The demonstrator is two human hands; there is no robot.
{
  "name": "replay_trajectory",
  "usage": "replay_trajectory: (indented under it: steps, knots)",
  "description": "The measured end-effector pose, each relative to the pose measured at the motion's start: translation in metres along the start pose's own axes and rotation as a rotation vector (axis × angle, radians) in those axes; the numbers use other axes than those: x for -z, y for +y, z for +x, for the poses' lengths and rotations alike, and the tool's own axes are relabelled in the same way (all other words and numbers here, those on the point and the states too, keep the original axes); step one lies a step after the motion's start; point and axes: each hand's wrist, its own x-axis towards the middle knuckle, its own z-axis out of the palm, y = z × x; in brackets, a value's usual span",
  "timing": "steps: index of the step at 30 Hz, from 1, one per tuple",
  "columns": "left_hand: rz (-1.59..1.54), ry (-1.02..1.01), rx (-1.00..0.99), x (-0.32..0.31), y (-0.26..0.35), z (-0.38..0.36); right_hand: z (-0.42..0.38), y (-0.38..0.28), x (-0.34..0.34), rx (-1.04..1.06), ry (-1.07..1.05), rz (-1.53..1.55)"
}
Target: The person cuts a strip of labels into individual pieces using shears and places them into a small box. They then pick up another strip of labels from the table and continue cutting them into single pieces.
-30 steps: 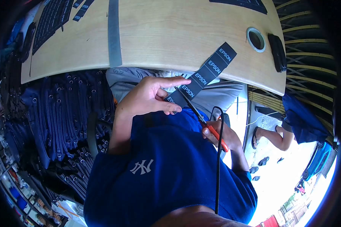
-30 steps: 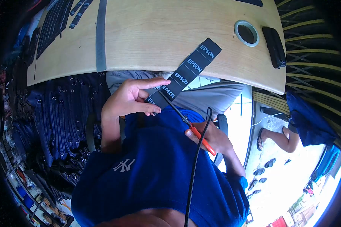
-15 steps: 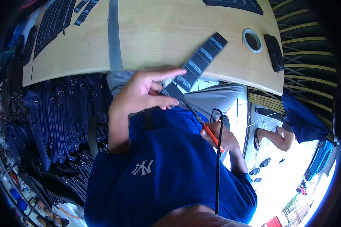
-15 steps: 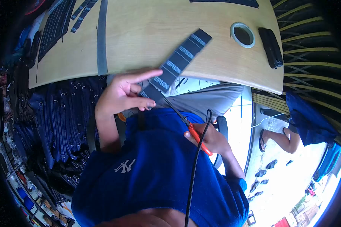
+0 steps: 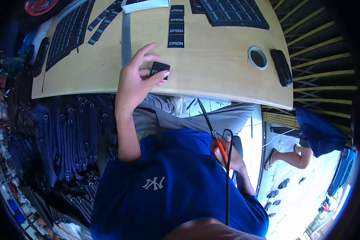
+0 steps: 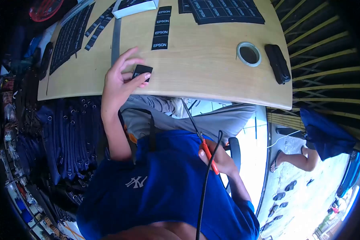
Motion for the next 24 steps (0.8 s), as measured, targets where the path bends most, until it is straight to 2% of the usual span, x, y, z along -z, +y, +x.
replay_trajectory:
  steps: [3, 6, 8, 12, 13, 14, 16, 18, 20, 21, 24]
  knots:
    - [0.083, 0.080, 0.043, 0.010, -0.002, 0.001, 0.001, 0.003, -0.003, -0.026, -0.002, 0.017]
    - [0.196, 0.085, -0.029, 0.028, 0.003, 0.030, 0.010, 0.004, -0.008, 0.055, 0.011, 0.007]
    - [0.231, 0.086, -0.161, 0.037, 0.001, 0.056, 0.013, 0.008, -0.011, 0.042, 0.031, -0.100]
    - [0.414, 0.126, -0.251, 0.044, -0.014, 0.100, 0.017, 0.008, -0.018, -0.034, 0.053, 0.040]
    - [0.432, 0.124, -0.129, 0.044, -0.012, 0.105, 0.014, 0.003, -0.019, -0.046, 0.057, 0.036]
    - [0.431, 0.123, -0.137, 0.039, -0.013, 0.106, 0.012, 0.000, -0.020, -0.041, 0.063, 0.034]
    - [0.998, 0.464, -0.425, 0.024, -0.021, 0.103, 0.009, -0.004, -0.022, -0.065, 0.132, -0.045]
    - [0.927, 0.411, -0.475, 0.010, -0.014, 0.088, 0.010, 0.001, -0.022, -0.057, 0.142, -0.096]
    - [0.858, 0.205, -0.347, -0.013, 0.001, 0.068, 0.009, -0.006, -0.022, -0.027, 0.149, -0.069]
    - [0.877, 0.208, -0.439, -0.022, -0.003, 0.066, 0.009, -0.008, -0.022, -0.035, 0.155, -0.065]
    - [0.822, 0.082, -0.358, -0.029, 0.001, 0.060, 0.012, -0.011, -0.020, -0.070, 0.160, -0.146]
